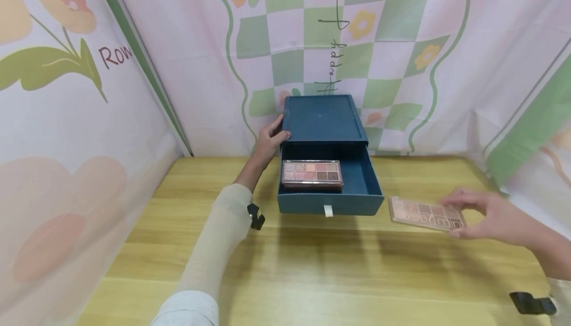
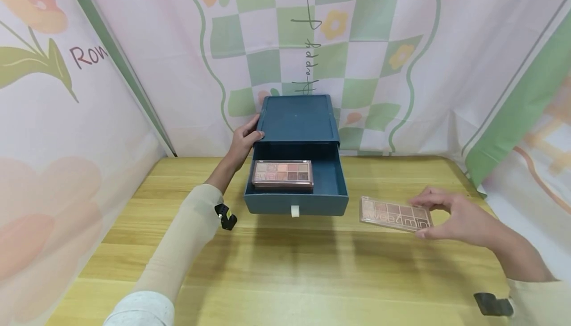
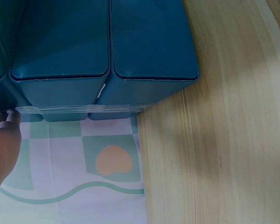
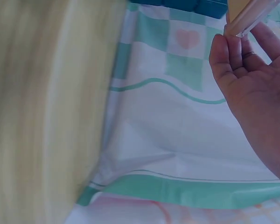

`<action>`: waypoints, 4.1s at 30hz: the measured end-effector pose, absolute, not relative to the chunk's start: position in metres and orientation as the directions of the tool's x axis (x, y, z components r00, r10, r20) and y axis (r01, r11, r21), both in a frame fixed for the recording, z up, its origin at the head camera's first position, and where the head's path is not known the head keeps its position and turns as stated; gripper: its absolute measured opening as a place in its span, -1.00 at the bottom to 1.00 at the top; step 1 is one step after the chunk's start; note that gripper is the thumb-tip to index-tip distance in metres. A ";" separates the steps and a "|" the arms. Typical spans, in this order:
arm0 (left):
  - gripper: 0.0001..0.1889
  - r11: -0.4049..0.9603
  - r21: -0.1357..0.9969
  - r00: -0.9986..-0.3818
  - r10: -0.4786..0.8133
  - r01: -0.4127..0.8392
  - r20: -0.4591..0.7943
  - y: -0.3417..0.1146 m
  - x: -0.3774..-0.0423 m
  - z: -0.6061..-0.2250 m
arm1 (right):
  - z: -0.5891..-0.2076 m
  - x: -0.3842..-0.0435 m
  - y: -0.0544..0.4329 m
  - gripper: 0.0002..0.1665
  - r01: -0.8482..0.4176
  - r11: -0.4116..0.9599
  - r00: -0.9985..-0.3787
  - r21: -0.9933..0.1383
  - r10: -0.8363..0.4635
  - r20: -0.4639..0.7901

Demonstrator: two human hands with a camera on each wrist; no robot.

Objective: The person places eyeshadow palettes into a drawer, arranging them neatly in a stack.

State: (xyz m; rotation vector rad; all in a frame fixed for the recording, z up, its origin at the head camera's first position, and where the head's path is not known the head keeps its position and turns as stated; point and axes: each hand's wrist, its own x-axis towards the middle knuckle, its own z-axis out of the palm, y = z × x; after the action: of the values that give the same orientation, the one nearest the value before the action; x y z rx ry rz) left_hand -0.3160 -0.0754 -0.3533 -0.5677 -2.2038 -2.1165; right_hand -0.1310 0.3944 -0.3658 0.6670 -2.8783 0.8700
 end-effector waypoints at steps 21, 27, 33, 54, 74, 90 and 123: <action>-0.23 -0.038 0.957 -0.927 0.241 0.287 0.287 -0.075 -0.317 -0.355 | -0.304 -0.149 0.363 -0.23 -0.595 0.612 -0.803 -0.521 -0.481 0.352; -0.23 -0.044 0.956 -0.925 0.242 0.292 0.293 -0.075 -0.317 -0.355 | -0.288 -0.157 0.345 -0.26 -0.617 0.628 -0.787 -0.475 -0.504 0.356; -0.23 -0.048 0.956 -0.927 0.235 0.288 0.291 -0.075 -0.317 -0.354 | -0.278 -0.164 0.321 -0.28 -0.599 0.635 -0.800 -0.488 -0.497 0.335; -0.23 -0.039 0.963 -0.937 0.224 0.267 0.269 -0.075 -0.317 -0.354 | -0.277 -0.208 0.221 -0.45 -0.659 0.597 -0.748 -0.457 -0.584 0.316; -0.26 -0.030 0.961 -0.935 0.225 0.274 0.273 -0.073 -0.318 -0.354 | -0.291 -0.223 0.182 -0.37 -0.642 0.642 -0.757 -0.419 -0.618 0.212; -0.23 -0.018 0.970 -0.949 0.201 0.243 0.241 -0.074 -0.315 -0.358 | -0.296 -0.205 0.197 -0.23 -0.582 0.707 -0.813 -0.402 -0.519 0.264; -0.24 -0.047 0.969 -0.949 0.196 0.244 0.249 -0.073 -0.318 -0.354 | -0.366 -0.089 0.162 -0.72 -0.309 0.425 -0.950 -0.851 -0.174 0.258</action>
State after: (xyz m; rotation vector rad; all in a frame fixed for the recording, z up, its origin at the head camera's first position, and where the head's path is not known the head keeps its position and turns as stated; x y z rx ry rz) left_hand -0.3181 -0.0731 -0.3538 -0.4953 -2.1446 -2.1932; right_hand -0.0891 0.1624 -0.3659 0.4323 -2.5392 1.5584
